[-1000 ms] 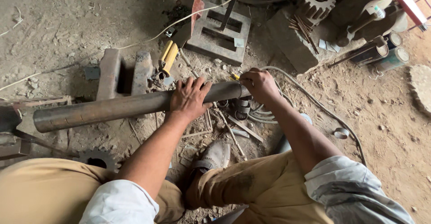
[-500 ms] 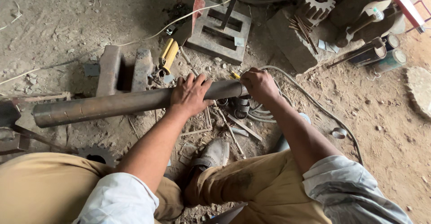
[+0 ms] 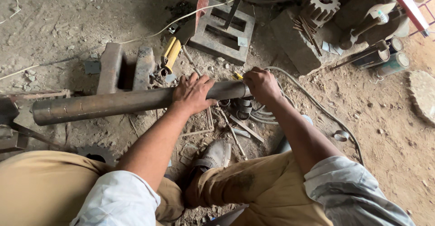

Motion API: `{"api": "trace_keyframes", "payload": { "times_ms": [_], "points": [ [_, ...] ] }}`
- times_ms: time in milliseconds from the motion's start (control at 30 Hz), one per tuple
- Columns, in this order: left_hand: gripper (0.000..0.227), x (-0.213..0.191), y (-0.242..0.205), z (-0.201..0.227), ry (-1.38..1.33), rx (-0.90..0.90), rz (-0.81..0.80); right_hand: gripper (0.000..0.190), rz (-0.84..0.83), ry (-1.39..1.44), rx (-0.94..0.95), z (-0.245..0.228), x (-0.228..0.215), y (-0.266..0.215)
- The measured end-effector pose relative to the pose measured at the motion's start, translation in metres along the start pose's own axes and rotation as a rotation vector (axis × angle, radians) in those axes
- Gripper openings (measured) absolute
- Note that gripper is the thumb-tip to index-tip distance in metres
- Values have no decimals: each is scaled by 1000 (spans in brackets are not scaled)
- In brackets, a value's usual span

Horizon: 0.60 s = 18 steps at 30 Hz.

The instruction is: The person sits on the ground and marks a long metal pipe with a white marker. They repeatedly rotate the pipe to draw lines around its circumference, then use a metal square to draw straight lines along the pipe's length.

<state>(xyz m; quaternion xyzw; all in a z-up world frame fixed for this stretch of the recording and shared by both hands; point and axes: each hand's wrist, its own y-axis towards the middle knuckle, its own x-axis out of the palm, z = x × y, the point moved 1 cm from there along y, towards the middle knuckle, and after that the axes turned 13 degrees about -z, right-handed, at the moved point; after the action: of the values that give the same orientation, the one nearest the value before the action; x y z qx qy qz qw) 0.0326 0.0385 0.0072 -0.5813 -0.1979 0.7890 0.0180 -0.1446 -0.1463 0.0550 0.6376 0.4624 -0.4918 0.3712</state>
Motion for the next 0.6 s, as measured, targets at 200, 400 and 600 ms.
{"api": "trace_keyframes", "payload": {
  "times_ms": [200, 400, 600],
  "points": [
    [90, -3, 3, 0, -69, -6, -26, 13, 19, -26, 25, -5, 0, -2],
    [92, -5, 4, 1, -52, -13, -9, 14, 5, -31, 36, 3, 8, -7],
    [92, -8, 0, 1, -11, -4, 9, 15, 17, -62, 42, 8, 13, 2]
  ]
}}
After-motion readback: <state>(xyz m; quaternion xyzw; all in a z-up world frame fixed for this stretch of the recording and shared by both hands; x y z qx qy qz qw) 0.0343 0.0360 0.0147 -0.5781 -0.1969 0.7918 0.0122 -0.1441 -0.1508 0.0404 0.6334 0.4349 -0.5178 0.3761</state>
